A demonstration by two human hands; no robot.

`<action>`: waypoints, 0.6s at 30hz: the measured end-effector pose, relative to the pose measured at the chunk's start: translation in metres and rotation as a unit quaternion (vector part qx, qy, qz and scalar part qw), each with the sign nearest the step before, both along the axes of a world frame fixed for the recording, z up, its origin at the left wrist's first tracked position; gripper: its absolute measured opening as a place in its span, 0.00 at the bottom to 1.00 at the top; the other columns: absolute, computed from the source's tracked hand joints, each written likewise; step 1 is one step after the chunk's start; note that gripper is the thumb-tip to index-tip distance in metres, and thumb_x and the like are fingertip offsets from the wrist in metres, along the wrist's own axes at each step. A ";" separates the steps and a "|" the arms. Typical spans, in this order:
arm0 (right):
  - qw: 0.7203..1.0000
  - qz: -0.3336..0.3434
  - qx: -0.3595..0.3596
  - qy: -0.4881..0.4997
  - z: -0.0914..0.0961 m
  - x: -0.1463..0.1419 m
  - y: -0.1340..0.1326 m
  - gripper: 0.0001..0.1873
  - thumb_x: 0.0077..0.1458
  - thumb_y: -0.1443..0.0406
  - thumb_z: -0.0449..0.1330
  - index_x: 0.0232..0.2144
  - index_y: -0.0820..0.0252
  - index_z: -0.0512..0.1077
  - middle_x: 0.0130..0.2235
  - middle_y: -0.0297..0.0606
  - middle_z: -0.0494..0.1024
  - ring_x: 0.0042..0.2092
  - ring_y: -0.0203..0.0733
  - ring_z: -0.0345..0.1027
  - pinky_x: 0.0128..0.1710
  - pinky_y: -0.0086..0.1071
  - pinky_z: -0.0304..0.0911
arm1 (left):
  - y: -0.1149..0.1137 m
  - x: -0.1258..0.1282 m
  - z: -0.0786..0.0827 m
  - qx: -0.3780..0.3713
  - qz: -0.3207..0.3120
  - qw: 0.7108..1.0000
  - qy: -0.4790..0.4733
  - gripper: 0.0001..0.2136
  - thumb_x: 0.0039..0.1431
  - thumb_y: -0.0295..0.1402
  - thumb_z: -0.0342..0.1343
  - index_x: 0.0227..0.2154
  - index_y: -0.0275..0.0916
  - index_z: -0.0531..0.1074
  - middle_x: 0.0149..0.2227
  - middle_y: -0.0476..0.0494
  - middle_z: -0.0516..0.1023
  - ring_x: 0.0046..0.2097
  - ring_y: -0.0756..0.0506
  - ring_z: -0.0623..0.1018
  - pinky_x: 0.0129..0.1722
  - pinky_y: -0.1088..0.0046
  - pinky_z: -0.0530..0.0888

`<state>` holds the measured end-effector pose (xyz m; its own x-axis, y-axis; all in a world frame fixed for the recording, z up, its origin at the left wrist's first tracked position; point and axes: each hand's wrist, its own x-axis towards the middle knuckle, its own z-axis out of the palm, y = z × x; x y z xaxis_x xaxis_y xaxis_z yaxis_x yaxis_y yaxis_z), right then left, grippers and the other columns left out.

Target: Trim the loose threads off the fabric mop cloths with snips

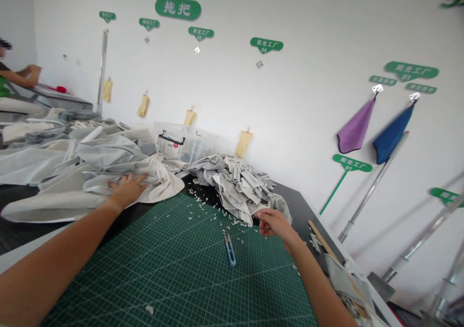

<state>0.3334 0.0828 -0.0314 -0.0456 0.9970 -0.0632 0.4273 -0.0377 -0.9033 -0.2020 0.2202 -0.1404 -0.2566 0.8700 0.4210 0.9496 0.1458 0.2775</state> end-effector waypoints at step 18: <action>0.822 -0.188 0.161 -0.512 -0.050 0.002 0.111 0.15 0.64 0.59 0.50 0.48 0.56 0.71 0.50 0.45 0.72 0.45 0.48 0.71 0.39 0.35 0.61 | 0.061 0.065 0.016 -0.033 0.167 0.984 0.059 0.17 0.61 0.26 0.47 0.48 0.18 0.72 0.58 0.14 0.66 0.60 0.17 0.61 0.51 0.28 0.58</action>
<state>0.3357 0.1941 -0.0816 0.1818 0.9014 0.3931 0.9833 -0.1700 -0.0650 -0.1369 0.2811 -0.1246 -0.4852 0.7722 0.4102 0.8709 0.4684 0.1484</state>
